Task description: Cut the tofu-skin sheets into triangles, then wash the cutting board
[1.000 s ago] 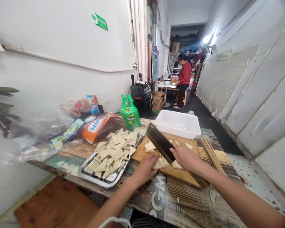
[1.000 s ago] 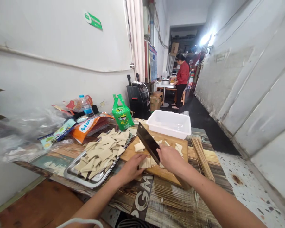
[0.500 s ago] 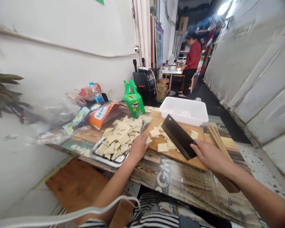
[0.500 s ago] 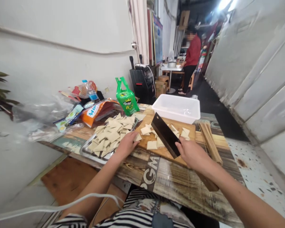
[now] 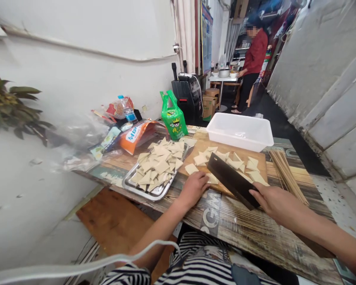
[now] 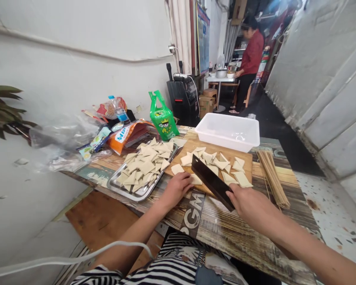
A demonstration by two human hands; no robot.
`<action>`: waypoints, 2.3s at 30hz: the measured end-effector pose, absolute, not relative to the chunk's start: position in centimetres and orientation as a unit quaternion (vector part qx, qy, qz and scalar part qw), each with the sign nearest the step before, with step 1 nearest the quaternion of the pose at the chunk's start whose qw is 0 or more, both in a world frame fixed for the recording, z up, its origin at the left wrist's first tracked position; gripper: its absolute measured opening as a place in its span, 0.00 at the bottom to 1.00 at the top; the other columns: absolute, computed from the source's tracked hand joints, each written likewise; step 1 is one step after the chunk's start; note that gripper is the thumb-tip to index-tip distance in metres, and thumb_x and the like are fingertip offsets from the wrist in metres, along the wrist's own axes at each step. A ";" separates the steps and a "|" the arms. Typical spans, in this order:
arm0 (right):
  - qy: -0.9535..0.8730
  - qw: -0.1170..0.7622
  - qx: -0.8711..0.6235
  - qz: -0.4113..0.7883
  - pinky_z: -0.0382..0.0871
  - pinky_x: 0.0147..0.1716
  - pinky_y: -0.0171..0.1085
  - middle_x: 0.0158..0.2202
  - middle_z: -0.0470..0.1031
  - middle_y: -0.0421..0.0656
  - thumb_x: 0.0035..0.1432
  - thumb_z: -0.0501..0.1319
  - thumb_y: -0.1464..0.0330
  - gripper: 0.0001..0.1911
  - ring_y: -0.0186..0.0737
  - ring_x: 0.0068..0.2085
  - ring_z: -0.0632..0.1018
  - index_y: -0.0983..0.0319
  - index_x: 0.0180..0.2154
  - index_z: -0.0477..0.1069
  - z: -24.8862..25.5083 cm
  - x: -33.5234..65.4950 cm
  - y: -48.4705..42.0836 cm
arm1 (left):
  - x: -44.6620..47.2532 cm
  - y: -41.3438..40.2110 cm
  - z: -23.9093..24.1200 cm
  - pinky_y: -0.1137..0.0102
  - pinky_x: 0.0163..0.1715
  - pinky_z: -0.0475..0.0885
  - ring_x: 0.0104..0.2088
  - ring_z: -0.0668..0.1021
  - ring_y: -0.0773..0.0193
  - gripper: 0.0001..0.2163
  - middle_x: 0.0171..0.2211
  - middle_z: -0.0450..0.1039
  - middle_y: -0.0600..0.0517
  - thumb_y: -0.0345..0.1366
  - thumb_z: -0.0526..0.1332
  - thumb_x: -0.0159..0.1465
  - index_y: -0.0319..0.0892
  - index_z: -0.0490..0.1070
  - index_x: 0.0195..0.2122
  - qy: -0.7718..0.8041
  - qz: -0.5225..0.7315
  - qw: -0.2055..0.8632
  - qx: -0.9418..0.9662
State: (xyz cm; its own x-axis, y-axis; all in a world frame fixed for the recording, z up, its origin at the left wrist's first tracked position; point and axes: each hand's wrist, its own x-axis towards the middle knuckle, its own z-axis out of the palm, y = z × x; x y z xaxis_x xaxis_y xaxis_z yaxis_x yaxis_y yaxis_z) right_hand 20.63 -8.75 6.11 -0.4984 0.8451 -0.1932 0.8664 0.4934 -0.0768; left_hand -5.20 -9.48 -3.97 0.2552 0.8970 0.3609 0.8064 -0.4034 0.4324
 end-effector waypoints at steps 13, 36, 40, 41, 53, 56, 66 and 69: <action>0.890 0.089 0.446 -0.037 0.53 0.21 0.35 0.25 0.75 0.48 0.66 0.43 0.67 0.14 0.45 0.26 0.78 0.64 0.38 0.65 6.3 19.8 -8.8 | -5.3 -9.6 -4.1 0.67 0.40 0.67 0.39 0.72 0.60 0.13 0.35 0.72 0.46 0.34 0.50 0.67 0.40 0.75 0.36 0.542 0.290 0.063 0.786; 0.873 0.118 0.471 -0.043 0.51 0.22 0.36 0.26 0.75 0.47 0.67 0.43 0.67 0.13 0.45 0.28 0.77 0.65 0.39 0.64 6.7 17.8 -8.7 | -5.6 -9.9 -4.4 0.68 0.40 0.68 0.39 0.73 0.60 0.13 0.37 0.72 0.46 0.36 0.50 0.67 0.40 0.74 0.35 0.535 0.310 0.031 0.786; 0.855 0.010 0.518 -0.002 0.49 0.20 0.36 0.24 0.74 0.44 0.67 0.41 0.63 0.15 0.42 0.24 0.75 0.64 0.40 0.62 6.2 20.1 -7.7 | -5.0 -8.6 -5.1 0.67 0.41 0.67 0.39 0.72 0.61 0.12 0.35 0.71 0.47 0.34 0.51 0.67 0.40 0.73 0.33 0.531 0.268 0.024 0.803; 0.849 -0.009 0.528 0.002 0.49 0.21 0.35 0.24 0.73 0.44 0.67 0.41 0.63 0.15 0.42 0.24 0.74 0.63 0.39 0.62 6.4 20.5 -7.5 | -4.8 -8.0 -4.9 0.67 0.41 0.67 0.39 0.72 0.61 0.12 0.35 0.71 0.47 0.34 0.51 0.67 0.40 0.73 0.32 0.531 0.251 0.024 0.809; 0.823 0.026 0.547 -0.151 0.57 0.24 0.34 0.19 0.70 0.42 0.66 0.42 0.65 0.14 0.39 0.21 0.73 0.61 0.34 0.61 8.2 19.8 -10.0 | -8.1 -7.7 -0.2 0.62 0.45 0.68 0.44 0.74 0.51 0.16 0.41 0.72 0.41 0.32 0.66 0.54 0.36 0.70 0.44 0.672 0.161 0.043 0.722; 0.834 0.048 0.532 -0.137 0.58 0.27 0.34 0.25 0.74 0.46 0.66 0.42 0.66 0.14 0.42 0.28 0.76 0.63 0.36 0.63 8.1 18.3 -9.9 | -8.7 -8.0 -1.8 0.61 0.47 0.67 0.46 0.74 0.52 0.18 0.44 0.72 0.41 0.30 0.64 0.56 0.36 0.67 0.48 0.674 0.178 0.053 0.715; 0.863 0.035 0.491 -0.112 0.58 0.29 0.37 0.34 0.77 0.51 0.66 0.42 0.64 0.17 0.47 0.36 0.77 0.64 0.43 0.65 6.6 15.9 -8.1 | -9.2 -8.7 -2.9 0.63 0.50 0.68 0.49 0.72 0.54 0.14 0.47 0.71 0.42 0.35 0.61 0.59 0.38 0.68 0.45 0.573 0.220 0.052 0.788; 0.855 0.034 0.508 -0.105 0.56 0.26 0.36 0.31 0.76 0.49 0.66 0.42 0.64 0.15 0.46 0.32 0.77 0.63 0.39 0.64 6.6 16.2 -7.8 | -8.8 -8.7 -2.6 0.63 0.46 0.69 0.44 0.75 0.55 0.06 0.40 0.74 0.44 0.34 0.58 0.62 0.38 0.71 0.37 0.579 0.211 0.053 0.786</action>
State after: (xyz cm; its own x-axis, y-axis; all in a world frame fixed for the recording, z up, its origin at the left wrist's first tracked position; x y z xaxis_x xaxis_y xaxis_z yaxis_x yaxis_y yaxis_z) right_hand 16.23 -7.79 6.64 -0.4824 0.8602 -0.1655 0.8747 0.4627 -0.1445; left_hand -8.83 -8.66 -2.60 0.2407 0.9322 0.2704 0.8870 -0.3244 0.3286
